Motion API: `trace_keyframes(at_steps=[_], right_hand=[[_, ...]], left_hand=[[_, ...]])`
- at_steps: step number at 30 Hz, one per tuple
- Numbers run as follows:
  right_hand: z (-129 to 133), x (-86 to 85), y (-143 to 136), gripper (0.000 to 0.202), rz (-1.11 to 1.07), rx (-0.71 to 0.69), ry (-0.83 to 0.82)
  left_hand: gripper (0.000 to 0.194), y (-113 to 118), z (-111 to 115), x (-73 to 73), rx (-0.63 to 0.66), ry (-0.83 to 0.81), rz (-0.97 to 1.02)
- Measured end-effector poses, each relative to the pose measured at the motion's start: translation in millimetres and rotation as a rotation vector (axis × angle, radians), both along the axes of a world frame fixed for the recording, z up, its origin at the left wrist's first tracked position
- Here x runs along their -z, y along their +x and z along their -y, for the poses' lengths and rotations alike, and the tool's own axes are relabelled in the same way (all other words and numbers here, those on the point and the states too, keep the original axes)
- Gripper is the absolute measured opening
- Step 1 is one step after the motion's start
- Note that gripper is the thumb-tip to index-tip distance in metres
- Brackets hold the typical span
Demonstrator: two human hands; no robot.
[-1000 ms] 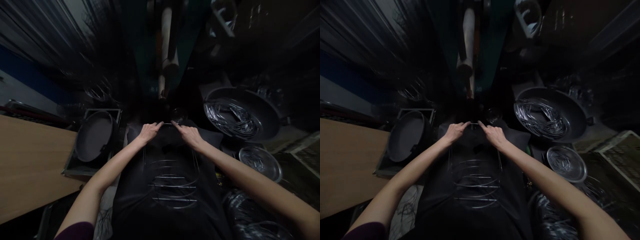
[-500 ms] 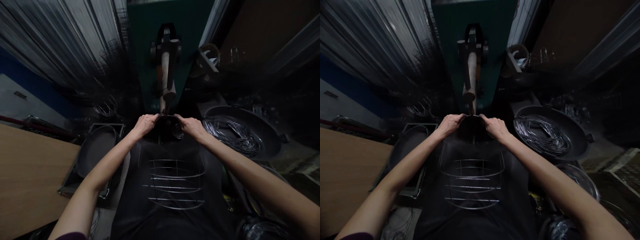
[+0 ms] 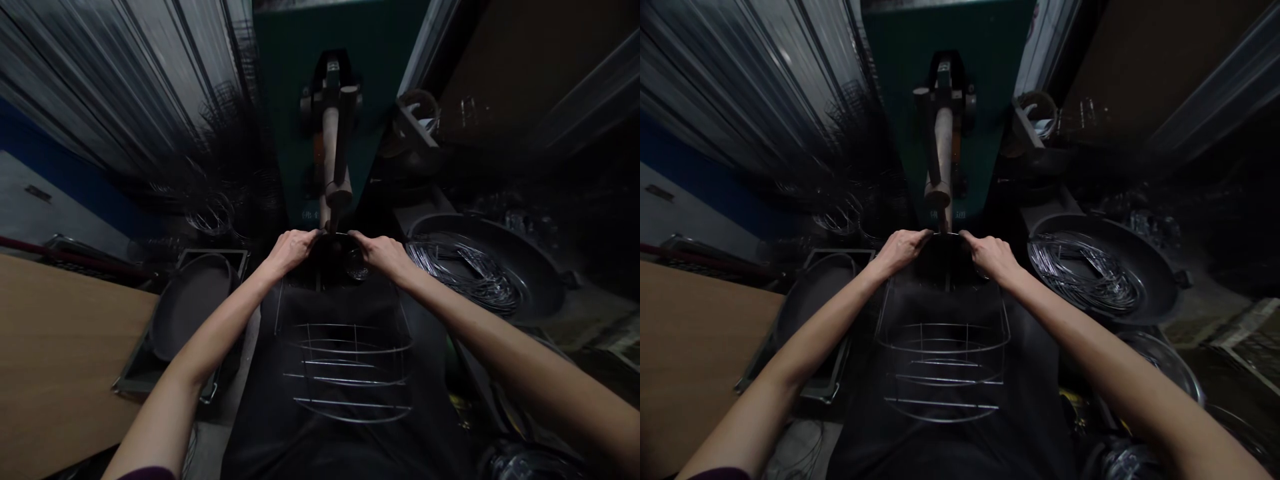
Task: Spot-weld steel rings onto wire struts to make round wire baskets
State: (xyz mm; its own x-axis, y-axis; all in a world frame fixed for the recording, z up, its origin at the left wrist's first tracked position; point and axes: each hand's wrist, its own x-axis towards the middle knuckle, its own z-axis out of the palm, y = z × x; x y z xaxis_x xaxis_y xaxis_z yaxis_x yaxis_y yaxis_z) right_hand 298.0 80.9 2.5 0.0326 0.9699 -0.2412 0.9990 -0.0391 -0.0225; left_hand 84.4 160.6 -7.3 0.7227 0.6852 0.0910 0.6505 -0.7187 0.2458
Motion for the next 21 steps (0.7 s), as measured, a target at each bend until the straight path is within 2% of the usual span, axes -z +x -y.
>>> trace_keyframes(at_steps=[10,15,21], right_hand=[[1.3,0.5,0.5,0.045,-0.043,0.002,0.032],[0.2,-1.7,1.6,0.046,-0.032,0.011,0.024],[2.3,-3.0,4.9,0.047,-0.014,-0.022,0.040]], left_hand=[[0.029,2.7,-1.3,-1.1,0.006,-0.036,0.018],[0.033,3.6,-0.8,0.4,-0.053,-0.061,0.017],[0.035,7.0,0.9,1.6,-0.055,-0.062,0.015]])
